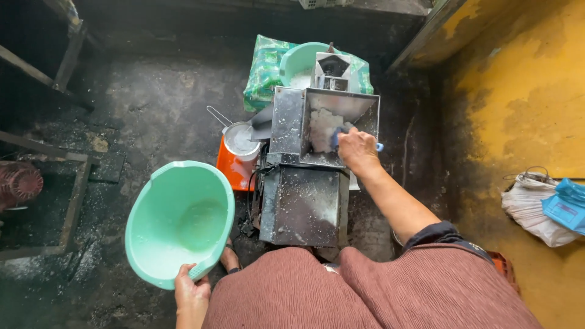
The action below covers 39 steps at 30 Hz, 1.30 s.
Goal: Plugging in a processing machine and feeding it with white pulp using a spoon.
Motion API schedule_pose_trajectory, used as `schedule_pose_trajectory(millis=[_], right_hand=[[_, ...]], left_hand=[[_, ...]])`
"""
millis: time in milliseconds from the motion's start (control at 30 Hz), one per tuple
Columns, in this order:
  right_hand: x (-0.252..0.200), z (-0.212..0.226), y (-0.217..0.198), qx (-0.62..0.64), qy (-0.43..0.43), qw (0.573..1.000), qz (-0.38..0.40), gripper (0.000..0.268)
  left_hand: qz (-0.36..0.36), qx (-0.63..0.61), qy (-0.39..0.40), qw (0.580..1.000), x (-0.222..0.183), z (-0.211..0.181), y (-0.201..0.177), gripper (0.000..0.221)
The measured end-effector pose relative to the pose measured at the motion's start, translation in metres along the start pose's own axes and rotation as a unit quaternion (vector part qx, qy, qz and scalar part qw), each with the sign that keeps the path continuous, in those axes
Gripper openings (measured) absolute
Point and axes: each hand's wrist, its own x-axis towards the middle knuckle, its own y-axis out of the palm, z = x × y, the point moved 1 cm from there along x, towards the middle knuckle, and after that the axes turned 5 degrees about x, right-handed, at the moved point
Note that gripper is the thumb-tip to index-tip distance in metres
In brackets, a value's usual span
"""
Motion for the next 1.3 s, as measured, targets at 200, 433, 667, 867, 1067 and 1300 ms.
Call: schedule_pose_trajectory(millis=[200, 433, 667, 867, 1067, 1300], right_hand=[[0.000, -0.023, -0.057, -0.003, 0.002, 0.994, 0.110, 0.037], [0.031, -0.018, 0.009, -0.078, -0.045, 0.995, 0.053, 0.023], [0.004, -0.033, -0.074, -0.019, 0.061, 0.990, 0.123, 0.043], [-0.044, -0.001, -0.130, 0.059, 0.078, 0.965, 0.245, 0.035], [0.000, 0.009, -0.021, 0.039, 0.065, 0.983, 0.165, 0.030], [0.008, -0.017, -0.077, 0.038, 0.111, 0.986, 0.114, 0.034]], left_hand=[[-0.019, -0.008, -0.005, 1.000, 0.006, -0.001, 0.015, 0.034], [-0.003, 0.099, -0.020, 0.995, -0.022, 0.000, 0.025, 0.023], [-0.025, 0.001, -0.009, 1.000, -0.024, 0.000, 0.021, 0.048], [-0.011, 0.047, -0.021, 0.999, 0.019, 0.001, 0.003, 0.021], [-0.051, 0.018, -0.016, 0.998, -0.012, -0.001, 0.016, 0.023], [-0.012, -0.003, 0.004, 1.000, -0.016, 0.002, 0.007, 0.043]])
